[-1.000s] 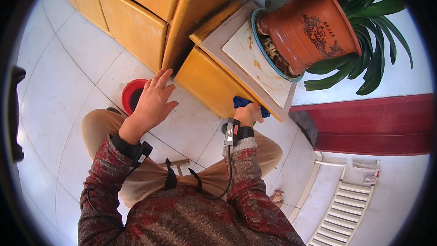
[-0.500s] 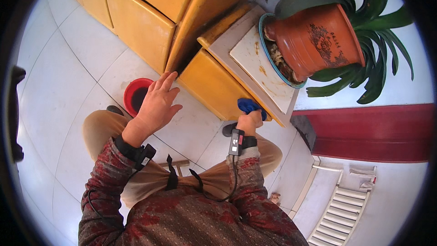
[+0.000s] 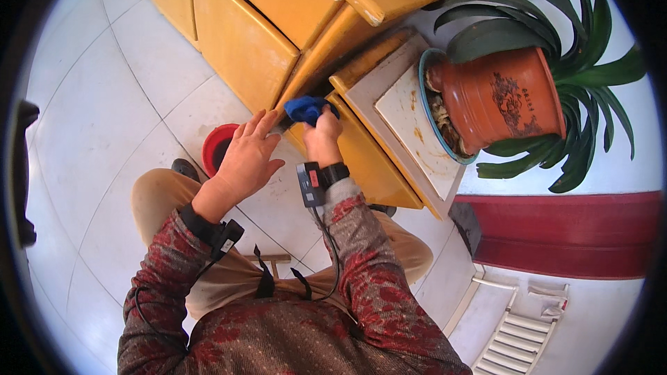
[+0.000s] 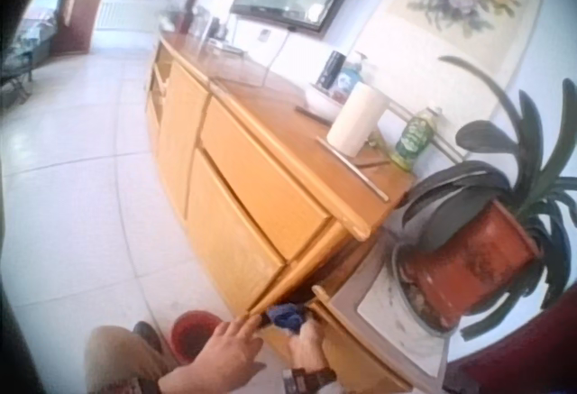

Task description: The person cleans a yellow wooden cabinet using a blue cloth and a red bucket of water. They wipe the top and front surfaces, dip the cloth into the bucket, and reposition items like a plant pot and paper towel to reach different areas.

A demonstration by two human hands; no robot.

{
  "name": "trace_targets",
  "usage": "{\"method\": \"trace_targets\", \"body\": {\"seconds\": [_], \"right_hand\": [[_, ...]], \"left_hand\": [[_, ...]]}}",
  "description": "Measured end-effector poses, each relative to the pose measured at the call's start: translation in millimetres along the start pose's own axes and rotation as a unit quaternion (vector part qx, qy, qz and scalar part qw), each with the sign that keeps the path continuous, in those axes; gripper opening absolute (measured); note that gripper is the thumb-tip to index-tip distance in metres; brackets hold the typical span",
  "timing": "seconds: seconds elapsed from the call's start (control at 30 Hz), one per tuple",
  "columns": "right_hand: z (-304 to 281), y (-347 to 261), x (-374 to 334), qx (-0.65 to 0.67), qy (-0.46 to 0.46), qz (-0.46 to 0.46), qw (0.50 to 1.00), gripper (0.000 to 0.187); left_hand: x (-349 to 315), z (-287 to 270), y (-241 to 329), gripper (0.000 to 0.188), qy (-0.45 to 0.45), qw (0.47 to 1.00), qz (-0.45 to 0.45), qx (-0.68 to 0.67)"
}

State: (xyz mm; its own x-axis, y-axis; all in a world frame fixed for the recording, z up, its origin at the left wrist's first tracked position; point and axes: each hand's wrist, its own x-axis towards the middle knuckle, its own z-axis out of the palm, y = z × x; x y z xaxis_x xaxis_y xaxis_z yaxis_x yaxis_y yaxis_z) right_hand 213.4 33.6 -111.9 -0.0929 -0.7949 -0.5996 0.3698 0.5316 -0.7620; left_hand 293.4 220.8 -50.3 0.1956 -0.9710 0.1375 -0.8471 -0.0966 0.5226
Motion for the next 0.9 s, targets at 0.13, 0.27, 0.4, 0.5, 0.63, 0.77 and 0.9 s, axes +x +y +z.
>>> {"method": "trace_targets", "body": {"seconds": [0.13, 0.27, 0.4, 0.5, 0.63, 0.77, 0.9], "right_hand": [[-56, -2, -28, -0.351, -0.162, -0.331, 0.861, 0.027], [-82, -27, -15, -0.557, -0.104, -0.712, 0.415, 0.04], [-88, -31, 17, -0.615, -0.077, -0.754, 0.216, 0.038], [-93, -24, 38, -0.676, -0.118, -0.715, 0.136, 0.043], [-89, -10, 57, -0.707, -0.197, -0.679, -0.017, 0.044], [-82, 21, 79, -0.711, -0.245, -0.655, -0.071, 0.044], [-82, 59, 114, -0.706, -0.283, -0.642, -0.102, 0.047]], "left_hand": [[-3, -2, -1, 0.038, 0.033, 0.999, 0.009, -0.024], [-5, -6, -1, 0.042, 0.044, 0.999, 0.002, -0.025], [-4, -17, -6, 0.043, 0.052, 0.998, -0.029, -0.009], [-7, -25, -8, 0.041, 0.061, 0.997, -0.052, -0.018], [-10, -34, -12, 0.039, 0.065, 0.995, -0.067, -0.036], [-16, -43, -17, 0.04, 0.09, 0.992, -0.073, -0.04], [-25, -55, -27, 0.042, 0.095, 0.99, -0.096, -0.048]]}}
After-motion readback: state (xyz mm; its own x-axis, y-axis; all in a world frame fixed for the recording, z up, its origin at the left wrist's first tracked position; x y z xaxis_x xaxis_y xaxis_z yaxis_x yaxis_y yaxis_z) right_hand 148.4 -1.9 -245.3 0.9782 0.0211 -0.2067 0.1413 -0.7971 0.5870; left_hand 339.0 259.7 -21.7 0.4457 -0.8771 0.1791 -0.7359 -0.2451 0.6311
